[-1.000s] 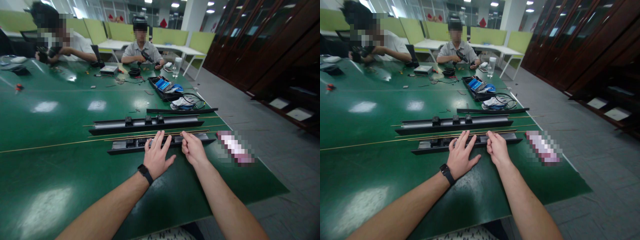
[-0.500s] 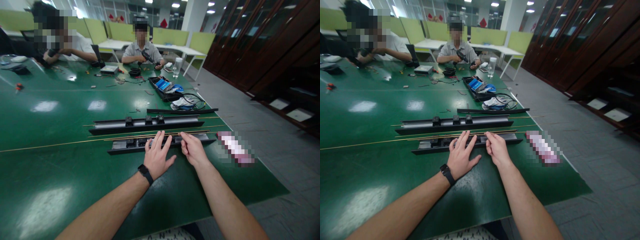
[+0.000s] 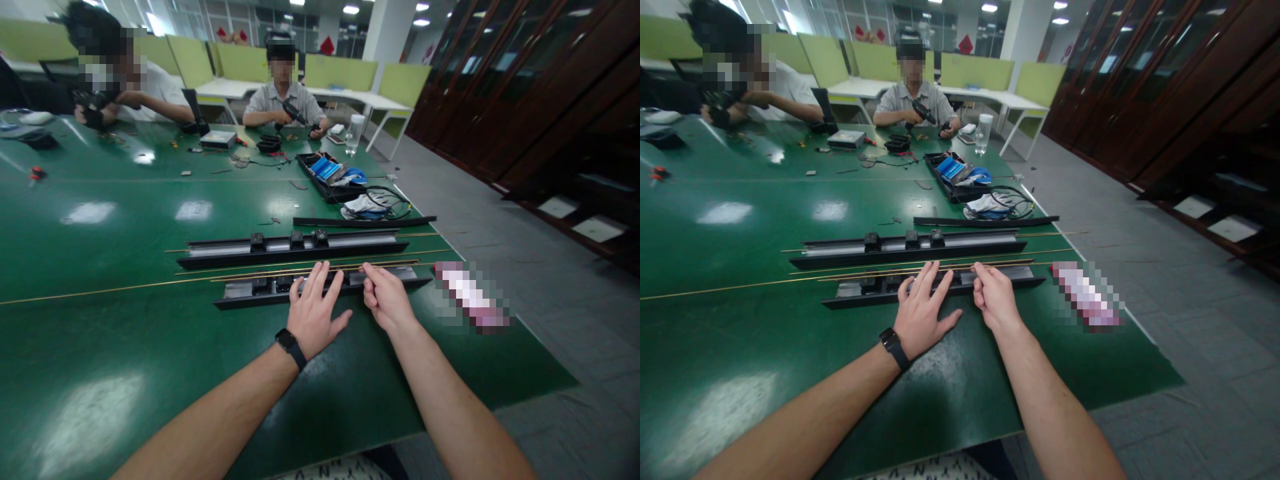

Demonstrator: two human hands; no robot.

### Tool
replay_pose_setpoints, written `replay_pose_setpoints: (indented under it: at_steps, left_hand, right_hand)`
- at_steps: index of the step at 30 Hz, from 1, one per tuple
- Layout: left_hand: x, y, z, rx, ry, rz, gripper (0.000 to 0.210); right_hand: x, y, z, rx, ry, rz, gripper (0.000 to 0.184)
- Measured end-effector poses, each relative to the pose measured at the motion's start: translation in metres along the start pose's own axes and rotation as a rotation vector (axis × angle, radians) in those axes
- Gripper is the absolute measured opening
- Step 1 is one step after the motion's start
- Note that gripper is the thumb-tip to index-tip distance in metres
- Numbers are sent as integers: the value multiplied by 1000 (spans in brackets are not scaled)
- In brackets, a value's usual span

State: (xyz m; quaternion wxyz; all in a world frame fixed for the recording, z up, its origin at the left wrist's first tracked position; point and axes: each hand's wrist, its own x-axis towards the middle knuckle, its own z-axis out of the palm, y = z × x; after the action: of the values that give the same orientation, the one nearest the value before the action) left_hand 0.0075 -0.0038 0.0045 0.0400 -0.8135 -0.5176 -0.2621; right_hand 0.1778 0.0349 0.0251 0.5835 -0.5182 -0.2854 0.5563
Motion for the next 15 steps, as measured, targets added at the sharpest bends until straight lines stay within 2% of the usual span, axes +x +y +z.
replay_pose_setpoints:
  at_steps: [15]
  left_hand:
    - [0, 0, 0, -6, 7, 1, 72]
  right_hand:
    - [-1, -2, 1, 8, 15, -10, 34]
